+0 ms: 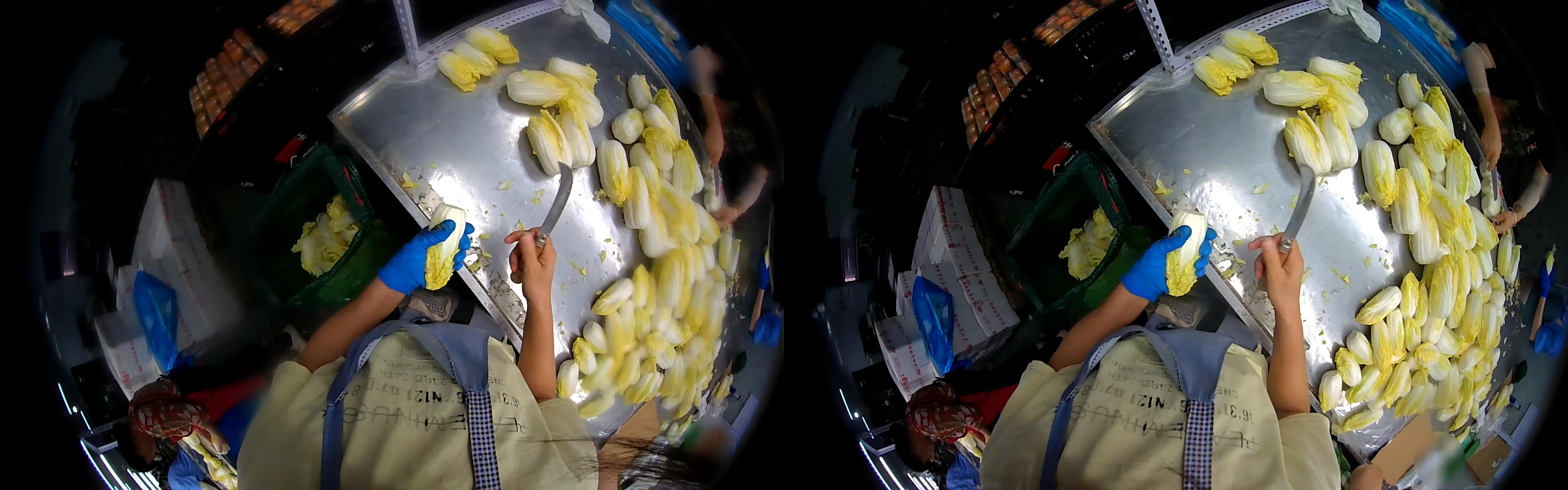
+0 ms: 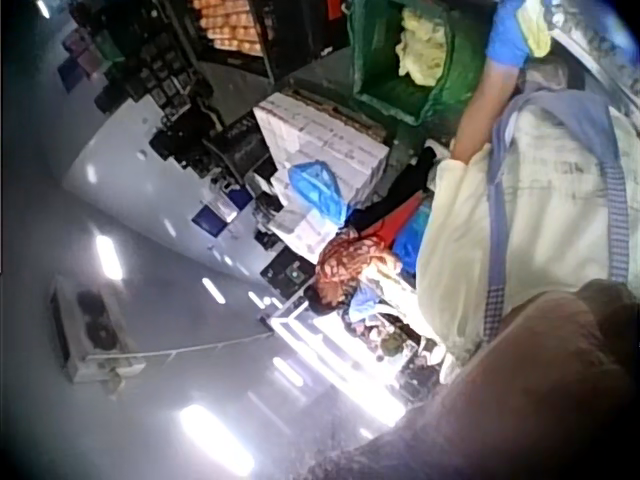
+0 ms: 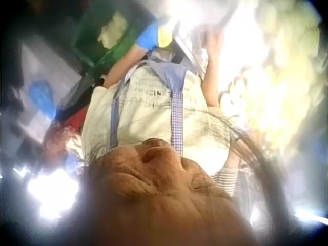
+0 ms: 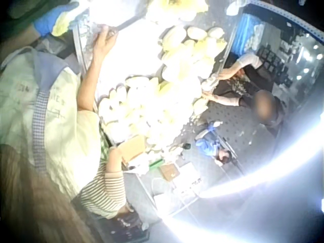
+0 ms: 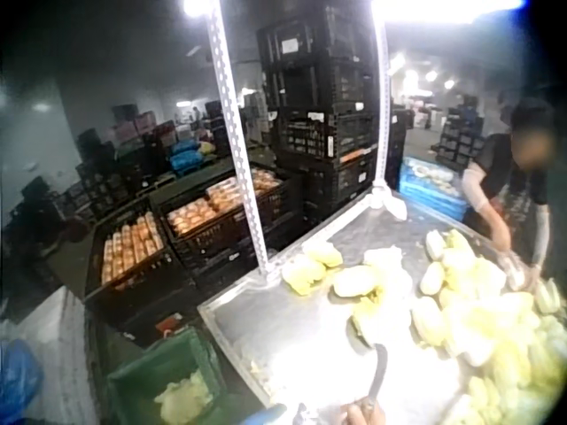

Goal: The person holds heads of cabbage and trims the bottom stems with a knife before placing the cabbages into a green crate.

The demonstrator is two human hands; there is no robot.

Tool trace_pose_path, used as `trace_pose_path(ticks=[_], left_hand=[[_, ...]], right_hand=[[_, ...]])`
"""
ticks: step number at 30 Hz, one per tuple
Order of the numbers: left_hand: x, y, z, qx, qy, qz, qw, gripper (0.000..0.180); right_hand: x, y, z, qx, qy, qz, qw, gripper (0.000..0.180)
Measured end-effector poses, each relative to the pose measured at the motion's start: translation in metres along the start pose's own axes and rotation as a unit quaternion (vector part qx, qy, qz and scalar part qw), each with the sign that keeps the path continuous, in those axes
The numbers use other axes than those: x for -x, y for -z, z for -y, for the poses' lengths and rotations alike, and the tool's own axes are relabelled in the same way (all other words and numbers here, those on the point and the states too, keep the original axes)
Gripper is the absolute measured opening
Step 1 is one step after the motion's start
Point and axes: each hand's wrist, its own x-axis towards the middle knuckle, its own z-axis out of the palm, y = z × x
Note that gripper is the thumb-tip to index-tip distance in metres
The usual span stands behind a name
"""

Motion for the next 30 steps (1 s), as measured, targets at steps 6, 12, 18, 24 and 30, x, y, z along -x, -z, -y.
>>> trace_pose_path(ticks=[6, 12, 18, 24, 30], left_hand=[[-0.013, -0.010, 0.013, -0.087, -0.144, -0.065, 0.984, 0.051], [-0.017, -0.001, 0.011, -0.301, -0.132, -0.070, 0.942, 0.049], [-0.019, -0.014, 0.018, -0.378, -0.193, 0.010, 0.905, 0.047], [-0.017, -0.013, 0.007, -0.283, -0.015, -0.122, 0.951, 0.038], [-0.021, -0.001, 0.012, -0.282, 0.011, -0.130, 0.951, 0.033]], right_hand=[[0.018, -0.028, -0.010, 0.008, -0.006, 0.055, 0.998, 0.034], [0.021, -0.049, -0.033, 0.081, 0.052, 0.061, 0.994, 0.050], [0.022, -0.012, -0.037, -0.133, -0.066, -0.045, 0.988, 0.044], [0.038, 0.148, -0.006, 0.016, 0.054, -0.405, 0.913, 0.036], [0.136, 0.320, 0.002, 0.186, 0.071, -0.673, 0.712, 0.034]])
